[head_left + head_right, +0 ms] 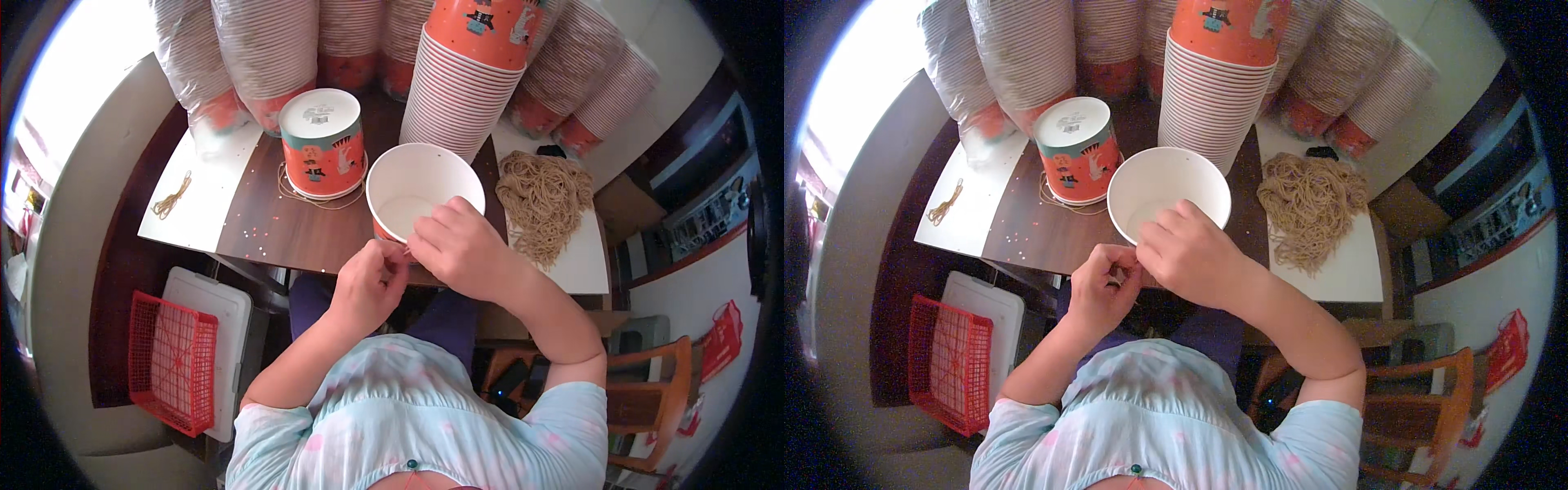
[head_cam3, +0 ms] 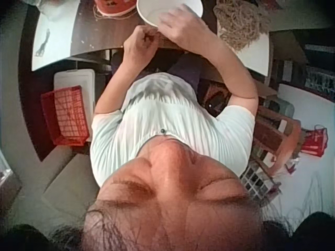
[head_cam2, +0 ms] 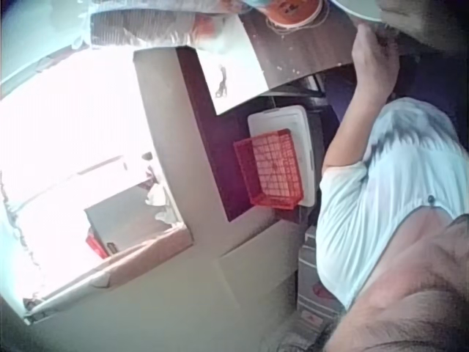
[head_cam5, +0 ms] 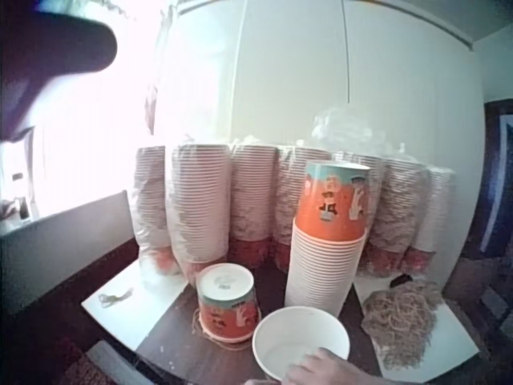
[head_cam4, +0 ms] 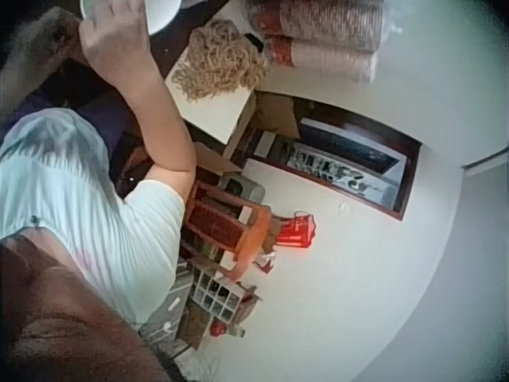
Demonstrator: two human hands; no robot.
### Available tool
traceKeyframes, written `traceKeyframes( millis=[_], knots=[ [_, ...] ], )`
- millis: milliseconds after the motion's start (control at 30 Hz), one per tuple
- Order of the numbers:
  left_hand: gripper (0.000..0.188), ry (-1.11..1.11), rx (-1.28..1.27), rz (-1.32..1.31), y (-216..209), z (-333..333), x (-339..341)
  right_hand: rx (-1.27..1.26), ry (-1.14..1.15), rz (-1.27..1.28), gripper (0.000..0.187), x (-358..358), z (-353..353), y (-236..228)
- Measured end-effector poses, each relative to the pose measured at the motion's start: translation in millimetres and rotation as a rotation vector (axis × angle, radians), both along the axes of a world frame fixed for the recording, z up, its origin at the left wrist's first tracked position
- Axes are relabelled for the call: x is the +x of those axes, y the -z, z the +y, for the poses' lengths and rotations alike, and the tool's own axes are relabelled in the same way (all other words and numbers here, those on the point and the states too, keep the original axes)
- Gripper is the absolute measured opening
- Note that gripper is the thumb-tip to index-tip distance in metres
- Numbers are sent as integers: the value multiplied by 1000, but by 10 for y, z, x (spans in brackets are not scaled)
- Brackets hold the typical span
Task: Bundling paper cups with rubber bands for packaging at a workstation.
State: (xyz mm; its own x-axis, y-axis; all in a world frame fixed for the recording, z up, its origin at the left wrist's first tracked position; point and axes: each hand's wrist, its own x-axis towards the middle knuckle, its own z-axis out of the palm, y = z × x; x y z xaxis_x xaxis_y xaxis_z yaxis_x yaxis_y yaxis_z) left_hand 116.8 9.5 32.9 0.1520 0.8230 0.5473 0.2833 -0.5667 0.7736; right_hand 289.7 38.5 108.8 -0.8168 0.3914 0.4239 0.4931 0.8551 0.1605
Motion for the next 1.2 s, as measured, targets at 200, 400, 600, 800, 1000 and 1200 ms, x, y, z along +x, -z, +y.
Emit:
traceKeyframes(
  millis=[200,400,600,800,1000,1200],
  knots=[
    [29,48,51,3,148,22,-13,55,200,174,13,-38,-361,269],
    [29,-188,297,157,193,-18,16,-52,407,395,16,-194,-464,751],
    [18,54,-634,-997,197,-8,75,-64,487,517,16,-361,-333,886],
    [22,187,-922,-1225,117,-47,-29,-759,303,830,24,-383,-216,898],
    [21,159,-956,-1227,134,-79,-109,-1806,-58,1526,24,-466,-247,938],
    [19,62,-772,-1169,161,-79,-40,-1925,-35,1785,30,-588,-262,1065]
  ],
)
